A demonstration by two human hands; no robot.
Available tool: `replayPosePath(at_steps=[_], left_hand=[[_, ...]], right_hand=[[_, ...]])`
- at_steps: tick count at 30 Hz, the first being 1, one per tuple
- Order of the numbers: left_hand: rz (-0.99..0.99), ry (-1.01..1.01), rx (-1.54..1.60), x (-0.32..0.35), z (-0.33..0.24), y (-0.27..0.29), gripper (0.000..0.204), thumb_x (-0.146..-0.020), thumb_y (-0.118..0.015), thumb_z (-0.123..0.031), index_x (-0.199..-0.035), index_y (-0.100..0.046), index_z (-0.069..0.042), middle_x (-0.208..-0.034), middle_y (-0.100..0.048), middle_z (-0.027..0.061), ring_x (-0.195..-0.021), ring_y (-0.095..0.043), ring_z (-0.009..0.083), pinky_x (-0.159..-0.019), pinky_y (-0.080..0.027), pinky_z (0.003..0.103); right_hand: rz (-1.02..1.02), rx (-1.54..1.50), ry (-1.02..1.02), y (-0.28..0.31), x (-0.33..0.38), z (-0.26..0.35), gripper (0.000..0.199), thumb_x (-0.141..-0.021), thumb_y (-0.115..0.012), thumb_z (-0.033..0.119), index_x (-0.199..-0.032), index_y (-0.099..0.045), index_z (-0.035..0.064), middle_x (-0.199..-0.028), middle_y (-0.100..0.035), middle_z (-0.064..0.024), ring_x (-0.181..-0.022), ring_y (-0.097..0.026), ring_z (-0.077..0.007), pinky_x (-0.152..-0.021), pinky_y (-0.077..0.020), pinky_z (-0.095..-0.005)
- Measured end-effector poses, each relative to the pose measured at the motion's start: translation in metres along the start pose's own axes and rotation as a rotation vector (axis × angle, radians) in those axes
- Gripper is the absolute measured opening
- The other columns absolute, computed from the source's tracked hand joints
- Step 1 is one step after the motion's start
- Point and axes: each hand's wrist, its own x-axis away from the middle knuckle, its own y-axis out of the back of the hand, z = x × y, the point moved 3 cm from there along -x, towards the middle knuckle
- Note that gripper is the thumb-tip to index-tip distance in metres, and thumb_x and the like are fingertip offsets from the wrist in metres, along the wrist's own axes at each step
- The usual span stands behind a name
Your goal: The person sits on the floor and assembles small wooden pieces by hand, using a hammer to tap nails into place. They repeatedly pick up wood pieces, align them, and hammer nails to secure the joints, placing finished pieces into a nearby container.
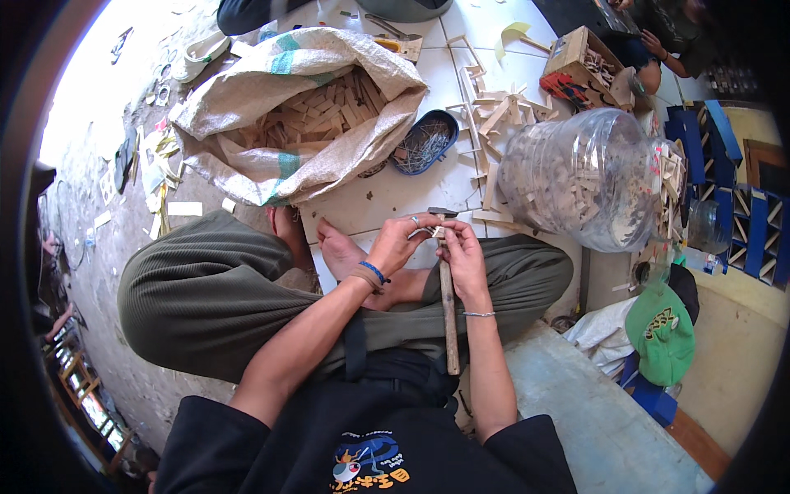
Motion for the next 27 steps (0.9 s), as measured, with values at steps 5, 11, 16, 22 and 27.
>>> replayPosePath(at_steps=[5,11,16,22,27], left_hand=[[-0.005,0.059,-0.049,0.0024,0.0046,0.0017,0.028,-0.093,-0.073,-0.006,-0.121,-0.075,-0.011,-0.108,-0.077,0.0183,-0.097,-0.075,0.0367,-0.083,-0.059,0.041],[0.039,0.134,-0.043,0.0008,-0.0003,0.0046,0.027,-0.093,-0.072,-0.007,-0.119,-0.076,-0.010,-0.105,-0.075,0.0207,-0.098,-0.072,0.0431,-0.083,-0.057,0.046],[0.021,0.091,-0.048,0.0003,-0.0031,0.0057,0.026,-0.094,-0.071,-0.008,-0.120,-0.075,-0.010,-0.104,-0.075,0.0208,-0.097,-0.072,0.0426,-0.081,-0.058,0.046],[0.031,0.111,-0.063,0.0000,0.0030,0.0043,0.026,-0.095,-0.072,-0.009,-0.121,-0.074,-0.012,-0.106,-0.076,0.0191,-0.100,-0.074,0.0401,-0.084,-0.059,0.044],[0.039,0.100,-0.078,-0.0010,0.0025,0.0049,0.026,-0.095,-0.072,-0.009,-0.120,-0.075,-0.012,-0.106,-0.076,0.0191,-0.099,-0.074,0.0400,-0.084,-0.059,0.044]], right_hand=[[-0.022,0.085,0.010,-0.0009,-0.0031,-0.0009,0.015,-0.111,-0.059,0.017,-0.123,-0.062,0.0088,-0.108,-0.064,0.0014,-0.084,-0.059,-0.0049,-0.073,-0.0547,-0.0223],[0.018,0.108,-0.029,0.0038,-0.0049,0.0022,0.015,-0.111,-0.059,0.016,-0.124,-0.063,0.0091,-0.113,-0.064,0.0016,-0.094,-0.060,-0.0049,-0.076,-0.0561,-0.0229],[0.037,0.096,-0.011,0.0031,-0.0063,0.0027,0.015,-0.111,-0.058,0.016,-0.124,-0.063,0.0091,-0.113,-0.064,0.0018,-0.095,-0.060,-0.0048,-0.076,-0.0561,-0.0230],[-0.011,0.101,0.021,0.0023,-0.0062,-0.0038,0.016,-0.111,-0.058,0.018,-0.124,-0.063,0.0095,-0.110,-0.065,0.0019,-0.090,-0.060,-0.0045,-0.076,-0.0567,-0.0234],[-0.037,0.115,0.009,0.0014,-0.0058,-0.0034,0.017,-0.112,-0.057,0.019,-0.124,-0.063,0.0090,-0.111,-0.066,0.0006,-0.091,-0.061,-0.0054,-0.076,-0.0569,-0.0240]])
